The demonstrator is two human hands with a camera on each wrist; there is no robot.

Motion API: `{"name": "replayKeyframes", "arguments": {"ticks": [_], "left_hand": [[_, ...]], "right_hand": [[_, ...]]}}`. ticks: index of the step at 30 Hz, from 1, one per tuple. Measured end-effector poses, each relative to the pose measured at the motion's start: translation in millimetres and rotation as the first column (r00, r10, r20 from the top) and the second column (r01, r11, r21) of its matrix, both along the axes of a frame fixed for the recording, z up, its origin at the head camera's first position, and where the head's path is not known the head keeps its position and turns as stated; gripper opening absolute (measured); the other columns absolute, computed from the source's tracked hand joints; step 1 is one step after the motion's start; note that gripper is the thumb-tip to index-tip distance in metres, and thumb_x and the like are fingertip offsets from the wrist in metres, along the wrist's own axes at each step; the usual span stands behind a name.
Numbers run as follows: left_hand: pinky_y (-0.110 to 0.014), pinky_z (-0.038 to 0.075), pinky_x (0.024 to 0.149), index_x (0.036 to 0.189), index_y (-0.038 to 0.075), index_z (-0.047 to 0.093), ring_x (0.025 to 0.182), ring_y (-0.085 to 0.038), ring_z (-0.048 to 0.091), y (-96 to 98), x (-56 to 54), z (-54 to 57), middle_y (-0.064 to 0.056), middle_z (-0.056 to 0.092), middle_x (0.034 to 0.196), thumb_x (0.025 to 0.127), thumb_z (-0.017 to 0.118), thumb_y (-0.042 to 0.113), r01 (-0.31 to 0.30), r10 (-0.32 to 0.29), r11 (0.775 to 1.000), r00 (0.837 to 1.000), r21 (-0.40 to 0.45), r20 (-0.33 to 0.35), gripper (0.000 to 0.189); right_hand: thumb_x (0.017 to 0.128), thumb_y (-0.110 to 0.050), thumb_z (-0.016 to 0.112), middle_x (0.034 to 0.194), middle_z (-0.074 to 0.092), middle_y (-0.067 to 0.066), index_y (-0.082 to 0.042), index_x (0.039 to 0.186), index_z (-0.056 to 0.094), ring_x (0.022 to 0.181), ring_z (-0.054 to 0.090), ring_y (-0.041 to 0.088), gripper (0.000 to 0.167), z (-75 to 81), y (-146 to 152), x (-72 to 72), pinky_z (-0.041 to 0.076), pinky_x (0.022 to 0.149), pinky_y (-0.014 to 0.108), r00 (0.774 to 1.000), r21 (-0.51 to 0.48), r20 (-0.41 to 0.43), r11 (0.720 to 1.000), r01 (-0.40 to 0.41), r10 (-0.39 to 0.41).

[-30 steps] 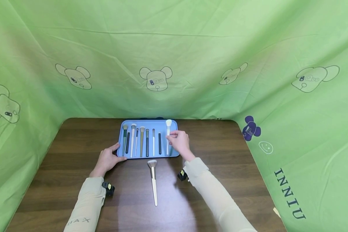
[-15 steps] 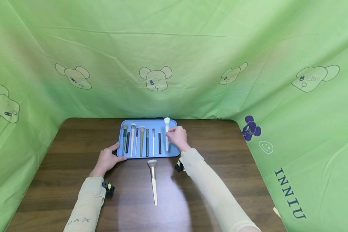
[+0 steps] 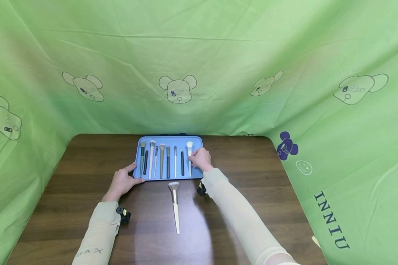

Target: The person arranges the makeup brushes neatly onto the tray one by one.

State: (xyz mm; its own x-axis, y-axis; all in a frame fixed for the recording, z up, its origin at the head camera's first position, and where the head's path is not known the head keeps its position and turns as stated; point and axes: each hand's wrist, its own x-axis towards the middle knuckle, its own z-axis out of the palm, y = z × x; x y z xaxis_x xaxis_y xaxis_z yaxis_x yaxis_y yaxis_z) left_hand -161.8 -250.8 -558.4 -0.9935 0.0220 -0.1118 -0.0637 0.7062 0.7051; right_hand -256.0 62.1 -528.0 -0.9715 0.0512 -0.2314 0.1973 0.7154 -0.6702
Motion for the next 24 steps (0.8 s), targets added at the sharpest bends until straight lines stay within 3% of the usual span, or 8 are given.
{"name": "replayKeyframes", "arguments": {"ticks": [8,24], "left_hand": [[-0.057,0.034,0.111,0.147,-0.011,0.043,0.14,-0.046,0.036,0.1,-0.5,-1.3,-0.025,0.04,0.153,0.083,0.086,0.02,0.003,-0.003,1.0,1.0,-0.004,-0.011,0.083],[-0.057,0.034,0.111,0.146,-0.011,0.043,0.139,-0.046,0.037,0.3,0.1,-0.8,-0.025,0.04,0.152,0.082,0.087,0.019,0.004,-0.004,1.0,1.0,-0.007,-0.027,0.083]], "right_hand": [[0.087,-0.019,0.082,0.053,0.064,-0.003,-0.009,0.086,0.078,0.05,0.066,0.009,0.011,-7.5,1.7,-2.5,0.055,0.079,0.03,1.0,0.035,0.008,0.999,-0.026,0.025],[0.086,-0.018,0.083,0.057,0.065,-0.001,-0.007,0.089,0.077,0.051,0.065,0.009,0.013,-10.7,-2.9,-0.8,0.054,0.064,0.028,1.0,0.037,-0.002,0.999,-0.004,0.004]]}}
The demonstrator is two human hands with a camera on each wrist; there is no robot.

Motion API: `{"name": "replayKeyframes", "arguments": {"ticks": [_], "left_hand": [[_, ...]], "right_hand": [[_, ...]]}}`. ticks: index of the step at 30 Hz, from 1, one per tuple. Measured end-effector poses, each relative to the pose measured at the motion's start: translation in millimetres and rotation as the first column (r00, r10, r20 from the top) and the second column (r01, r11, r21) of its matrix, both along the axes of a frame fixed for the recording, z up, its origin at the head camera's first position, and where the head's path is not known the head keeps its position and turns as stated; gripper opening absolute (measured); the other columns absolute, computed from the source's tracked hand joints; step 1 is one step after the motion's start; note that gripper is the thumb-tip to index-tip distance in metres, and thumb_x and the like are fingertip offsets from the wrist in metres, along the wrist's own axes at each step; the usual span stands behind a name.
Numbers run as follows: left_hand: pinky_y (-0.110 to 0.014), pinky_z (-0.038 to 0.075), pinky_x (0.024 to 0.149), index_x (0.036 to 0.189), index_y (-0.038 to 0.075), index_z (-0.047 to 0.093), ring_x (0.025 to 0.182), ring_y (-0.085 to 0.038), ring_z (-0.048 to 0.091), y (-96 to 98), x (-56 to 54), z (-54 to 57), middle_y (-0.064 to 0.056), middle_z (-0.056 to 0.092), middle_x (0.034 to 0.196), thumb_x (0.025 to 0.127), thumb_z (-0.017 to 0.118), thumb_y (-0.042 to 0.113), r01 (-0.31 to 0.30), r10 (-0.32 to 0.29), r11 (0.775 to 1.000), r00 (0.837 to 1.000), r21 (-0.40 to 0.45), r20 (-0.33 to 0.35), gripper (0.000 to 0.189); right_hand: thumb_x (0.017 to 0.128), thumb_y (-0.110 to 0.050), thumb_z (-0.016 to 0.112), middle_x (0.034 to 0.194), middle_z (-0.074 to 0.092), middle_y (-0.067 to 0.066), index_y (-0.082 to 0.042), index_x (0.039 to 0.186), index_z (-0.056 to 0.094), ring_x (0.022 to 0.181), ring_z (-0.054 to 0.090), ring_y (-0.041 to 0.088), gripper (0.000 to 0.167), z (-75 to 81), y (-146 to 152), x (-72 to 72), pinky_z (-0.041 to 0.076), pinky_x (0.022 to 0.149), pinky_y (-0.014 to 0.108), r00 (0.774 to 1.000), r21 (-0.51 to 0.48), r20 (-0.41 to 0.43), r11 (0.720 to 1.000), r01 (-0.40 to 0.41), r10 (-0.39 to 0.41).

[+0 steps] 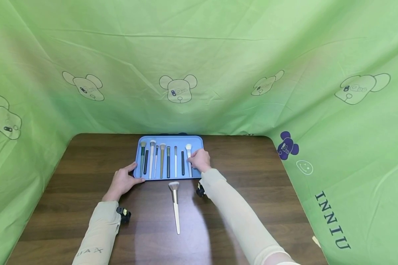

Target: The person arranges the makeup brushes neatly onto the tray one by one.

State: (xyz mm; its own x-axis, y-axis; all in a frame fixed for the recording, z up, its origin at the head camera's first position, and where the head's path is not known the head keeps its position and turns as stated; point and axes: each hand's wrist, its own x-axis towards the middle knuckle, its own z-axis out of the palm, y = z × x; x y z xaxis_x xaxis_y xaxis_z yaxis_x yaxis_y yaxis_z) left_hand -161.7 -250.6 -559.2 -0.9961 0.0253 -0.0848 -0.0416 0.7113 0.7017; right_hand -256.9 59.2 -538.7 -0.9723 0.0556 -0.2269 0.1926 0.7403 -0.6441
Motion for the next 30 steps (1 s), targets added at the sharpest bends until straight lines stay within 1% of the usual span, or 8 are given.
{"name": "replayKeyframes", "arguments": {"ticks": [7,12,19,23,26,30], "left_hand": [[-0.058,0.034,0.111,0.147,-0.011,0.043,0.139,-0.046,0.037,0.3,0.1,0.1,-0.025,0.04,0.152,0.083,0.087,0.019,0.0,0.0,1.0,1.0,0.001,0.003,0.083],[-0.057,0.034,0.111,0.147,-0.011,0.043,0.14,-0.046,0.036,0.5,0.4,0.5,-0.025,0.04,0.152,0.083,0.086,0.019,0.0,0.0,1.0,1.0,0.002,0.004,0.083],[-0.058,0.035,0.11,0.145,-0.012,0.044,0.138,-0.046,0.038,-0.5,0.9,0.5,-0.026,0.042,0.151,0.082,0.087,0.018,0.006,-0.007,1.0,1.0,-0.004,-0.017,0.082],[-0.058,0.035,0.11,0.146,-0.012,0.044,0.138,-0.046,0.038,-0.7,0.8,-0.1,-0.026,0.042,0.151,0.082,0.087,0.019,0.006,-0.006,1.0,1.0,-0.005,-0.014,0.083],[-0.057,0.034,0.111,0.146,-0.012,0.044,0.139,-0.046,0.037,-0.6,0.5,-0.6,-0.025,0.042,0.151,0.081,0.087,0.019,0.003,-0.003,1.0,1.0,-0.001,-0.008,0.083],[-0.056,0.033,0.112,0.145,-0.012,0.044,0.14,-0.045,0.037,-0.6,0.4,-0.5,-0.024,0.042,0.152,0.082,0.087,0.019,0.002,-0.002,1.0,1.0,0.003,-0.002,0.083]], "right_hand": [[0.086,-0.018,0.084,0.057,0.065,-0.001,-0.007,0.088,0.077,0.05,0.064,0.01,0.013,-1.4,-0.7,1.2,0.053,0.063,0.029,1.0,-0.013,-0.007,1.0,0.014,-0.014],[0.085,-0.019,0.085,0.055,0.064,-0.002,-0.008,0.089,0.078,0.049,0.064,0.01,0.014,-2.9,-0.4,1.4,0.054,0.067,0.029,1.0,-0.007,-0.026,1.0,0.014,-0.014],[0.084,-0.02,0.085,0.055,0.064,-0.002,-0.007,0.09,0.078,0.049,0.064,0.009,0.015,-2.9,0.1,2.3,0.055,0.069,0.031,1.0,-0.021,-0.025,1.0,0.01,-0.011],[0.084,-0.021,0.085,0.055,0.064,-0.003,-0.007,0.09,0.078,0.051,0.065,0.01,0.017,-2.4,1.7,2.7,0.055,0.072,0.033,0.999,-0.02,-0.033,1.0,-0.001,0.0],[0.084,-0.026,0.084,0.059,0.067,-0.002,-0.009,0.09,0.079,0.057,0.067,0.012,0.018,-2.1,2.9,2.6,0.055,0.073,0.034,0.999,0.007,-0.043,1.0,-0.004,0.005],[0.085,-0.03,0.082,0.078,0.073,0.002,-0.01,0.092,0.08,0.075,0.069,0.021,0.022,-1.3,3.7,2.8,0.055,0.074,0.037,0.996,0.03,-0.091,0.999,0.02,-0.017]]}}
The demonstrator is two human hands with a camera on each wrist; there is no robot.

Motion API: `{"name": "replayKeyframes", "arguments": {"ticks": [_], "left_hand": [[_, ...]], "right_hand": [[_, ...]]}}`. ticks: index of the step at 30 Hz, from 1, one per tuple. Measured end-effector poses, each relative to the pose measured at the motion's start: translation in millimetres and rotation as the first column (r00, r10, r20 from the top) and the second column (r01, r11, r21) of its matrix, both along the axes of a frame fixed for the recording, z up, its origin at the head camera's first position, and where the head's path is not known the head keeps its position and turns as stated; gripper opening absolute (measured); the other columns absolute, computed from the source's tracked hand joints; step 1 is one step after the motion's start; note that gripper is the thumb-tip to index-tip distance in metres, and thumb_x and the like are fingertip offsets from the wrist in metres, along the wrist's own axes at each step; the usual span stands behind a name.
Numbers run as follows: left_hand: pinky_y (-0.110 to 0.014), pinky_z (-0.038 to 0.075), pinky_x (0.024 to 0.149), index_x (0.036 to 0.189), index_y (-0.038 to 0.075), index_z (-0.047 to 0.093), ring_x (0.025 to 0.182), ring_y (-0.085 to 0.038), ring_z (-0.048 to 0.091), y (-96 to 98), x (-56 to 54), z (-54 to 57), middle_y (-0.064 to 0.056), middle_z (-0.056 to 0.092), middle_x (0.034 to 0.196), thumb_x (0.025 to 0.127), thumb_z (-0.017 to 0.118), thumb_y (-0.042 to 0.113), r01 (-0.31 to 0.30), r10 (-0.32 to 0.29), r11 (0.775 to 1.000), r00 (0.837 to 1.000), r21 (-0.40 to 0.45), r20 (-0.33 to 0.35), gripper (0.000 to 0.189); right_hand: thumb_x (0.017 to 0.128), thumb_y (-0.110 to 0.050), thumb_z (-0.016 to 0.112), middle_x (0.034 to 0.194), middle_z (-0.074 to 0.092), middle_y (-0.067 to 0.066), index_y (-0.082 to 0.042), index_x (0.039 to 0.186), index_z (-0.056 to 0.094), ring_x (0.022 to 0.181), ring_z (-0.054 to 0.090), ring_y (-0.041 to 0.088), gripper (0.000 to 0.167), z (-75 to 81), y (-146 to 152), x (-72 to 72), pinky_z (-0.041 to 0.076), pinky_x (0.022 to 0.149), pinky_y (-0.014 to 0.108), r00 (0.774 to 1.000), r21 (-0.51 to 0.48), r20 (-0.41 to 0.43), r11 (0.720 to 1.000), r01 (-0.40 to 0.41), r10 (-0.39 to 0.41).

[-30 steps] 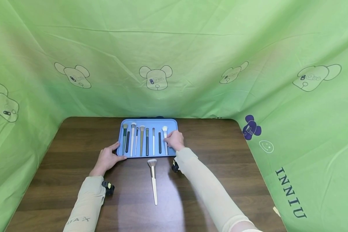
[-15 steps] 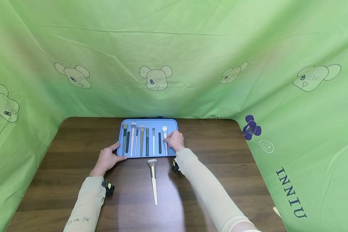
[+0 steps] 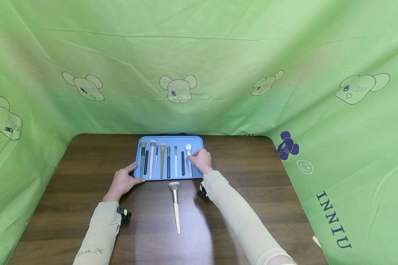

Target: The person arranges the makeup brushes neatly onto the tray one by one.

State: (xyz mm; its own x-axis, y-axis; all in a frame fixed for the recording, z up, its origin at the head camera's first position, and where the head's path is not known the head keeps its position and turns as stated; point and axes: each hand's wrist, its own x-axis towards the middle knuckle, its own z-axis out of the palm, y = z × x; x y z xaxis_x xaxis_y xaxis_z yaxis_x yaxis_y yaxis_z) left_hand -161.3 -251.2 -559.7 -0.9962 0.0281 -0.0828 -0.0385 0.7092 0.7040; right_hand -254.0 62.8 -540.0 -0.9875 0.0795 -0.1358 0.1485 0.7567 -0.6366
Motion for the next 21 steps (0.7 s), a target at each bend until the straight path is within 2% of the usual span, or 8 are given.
{"name": "replayKeyframes", "arguments": {"ticks": [3,5,13,21], "left_hand": [[-0.057,0.034,0.111,0.146,-0.012,0.044,0.14,-0.045,0.036,-0.2,0.0,0.2,-0.024,0.041,0.152,0.082,0.086,0.018,-0.001,0.001,1.0,1.0,0.004,0.006,0.082],[-0.056,0.034,0.111,0.146,-0.012,0.044,0.14,-0.045,0.036,-0.1,-0.1,0.4,-0.024,0.041,0.153,0.082,0.086,0.018,-0.003,0.003,1.0,1.0,0.007,0.009,0.083],[-0.056,0.034,0.111,0.147,-0.011,0.043,0.141,-0.044,0.035,1.4,0.8,1.0,-0.023,0.04,0.153,0.083,0.086,0.02,-0.008,0.008,1.0,0.999,0.004,0.032,0.083],[-0.056,0.036,0.11,0.146,-0.011,0.043,0.14,-0.045,0.037,1.3,0.0,2.8,-0.024,0.041,0.153,0.083,0.086,0.019,-0.003,0.003,1.0,1.0,-0.003,0.014,0.083]], "right_hand": [[0.086,-0.032,0.08,0.093,0.075,0.007,-0.008,0.096,0.079,0.086,0.069,0.027,0.026,2.3,-0.3,0.7,0.055,0.077,0.04,0.999,-0.034,-0.039,0.999,0.027,-0.028],[0.087,-0.033,0.08,0.097,0.075,0.009,-0.007,0.099,0.079,0.09,0.069,0.029,0.029,3.6,-0.5,1.3,0.055,0.079,0.041,0.998,-0.059,-0.055,0.997,0.04,-0.043],[0.087,-0.035,0.08,0.087,0.074,0.004,-0.01,0.102,0.078,0.077,0.068,0.02,0.029,8.3,1.1,7.0,0.055,0.072,0.037,0.995,-0.12,-0.078,0.991,0.057,-0.067],[0.086,-0.031,0.081,0.084,0.073,0.004,-0.007,0.105,0.079,0.078,0.068,0.021,0.031,28.2,6.0,16.8,0.054,0.071,0.038,0.986,-0.191,-0.16,0.982,0.008,-0.039]]}}
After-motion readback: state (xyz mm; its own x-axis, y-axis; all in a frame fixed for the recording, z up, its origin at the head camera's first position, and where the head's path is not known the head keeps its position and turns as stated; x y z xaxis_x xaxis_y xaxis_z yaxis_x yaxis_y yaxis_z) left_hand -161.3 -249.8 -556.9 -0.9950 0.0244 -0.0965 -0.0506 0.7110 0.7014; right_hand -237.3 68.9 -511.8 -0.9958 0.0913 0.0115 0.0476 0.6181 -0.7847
